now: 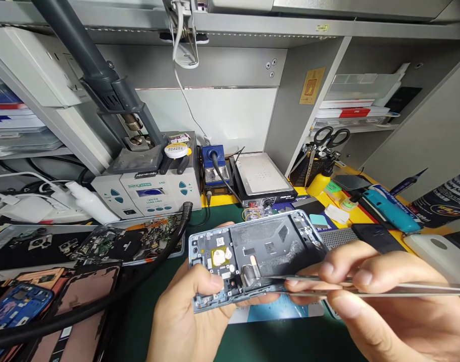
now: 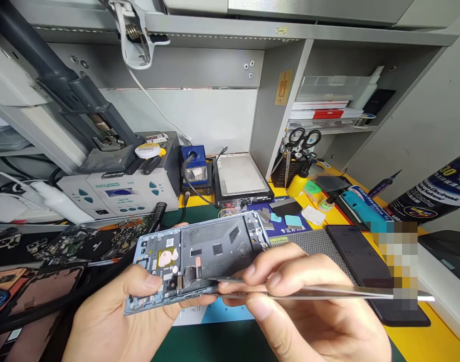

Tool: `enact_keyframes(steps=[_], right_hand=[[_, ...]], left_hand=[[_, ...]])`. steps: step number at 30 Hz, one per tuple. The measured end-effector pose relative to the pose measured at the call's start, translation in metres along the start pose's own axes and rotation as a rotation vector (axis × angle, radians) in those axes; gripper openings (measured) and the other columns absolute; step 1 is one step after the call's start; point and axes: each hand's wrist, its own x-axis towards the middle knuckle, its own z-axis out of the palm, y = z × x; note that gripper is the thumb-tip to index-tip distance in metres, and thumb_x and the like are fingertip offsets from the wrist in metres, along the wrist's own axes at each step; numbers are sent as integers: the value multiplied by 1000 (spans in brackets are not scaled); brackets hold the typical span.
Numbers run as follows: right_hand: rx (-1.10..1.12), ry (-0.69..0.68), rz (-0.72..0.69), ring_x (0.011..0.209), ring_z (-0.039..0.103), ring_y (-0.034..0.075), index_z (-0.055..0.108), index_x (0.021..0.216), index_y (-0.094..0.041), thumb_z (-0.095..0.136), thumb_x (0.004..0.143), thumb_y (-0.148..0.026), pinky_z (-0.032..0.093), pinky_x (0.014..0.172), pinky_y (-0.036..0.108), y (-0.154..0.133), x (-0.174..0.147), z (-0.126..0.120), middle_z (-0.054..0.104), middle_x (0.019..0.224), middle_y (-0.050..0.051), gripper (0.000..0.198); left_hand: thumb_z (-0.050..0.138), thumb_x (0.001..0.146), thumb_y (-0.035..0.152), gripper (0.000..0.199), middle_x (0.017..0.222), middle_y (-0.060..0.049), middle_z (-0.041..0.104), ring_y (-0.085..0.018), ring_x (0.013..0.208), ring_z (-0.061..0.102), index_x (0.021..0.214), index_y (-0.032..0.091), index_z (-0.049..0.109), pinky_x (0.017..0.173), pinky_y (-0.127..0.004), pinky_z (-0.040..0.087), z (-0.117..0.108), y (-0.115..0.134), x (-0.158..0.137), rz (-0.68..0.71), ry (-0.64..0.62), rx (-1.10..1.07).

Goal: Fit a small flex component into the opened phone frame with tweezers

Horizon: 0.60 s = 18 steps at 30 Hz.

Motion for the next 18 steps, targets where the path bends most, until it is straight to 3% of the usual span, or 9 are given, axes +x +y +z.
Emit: enact_keyframes(steps=[9, 18], right_hand=[[-7, 20, 8, 76, 80, 20, 69, 95, -20, 68, 84, 3, 73, 68, 29, 1, 2, 2, 68, 89, 2, 26], [-40, 35, 21, 73, 79, 22, 68, 95, -23, 69, 86, -2, 74, 65, 35, -1, -2, 0, 66, 88, 3, 22]], left_hand=[[53, 81, 11, 49, 115, -18, 78, -35, 95, 76, 127, 14, 69, 77, -50, 64, -1, -2, 1, 3, -6, -9], [58, 78, 12, 51, 114, -16, 78, -40, 105, 72, 127, 14, 71, 81, -53, 62, -1, 0, -2, 15, 47, 16]])
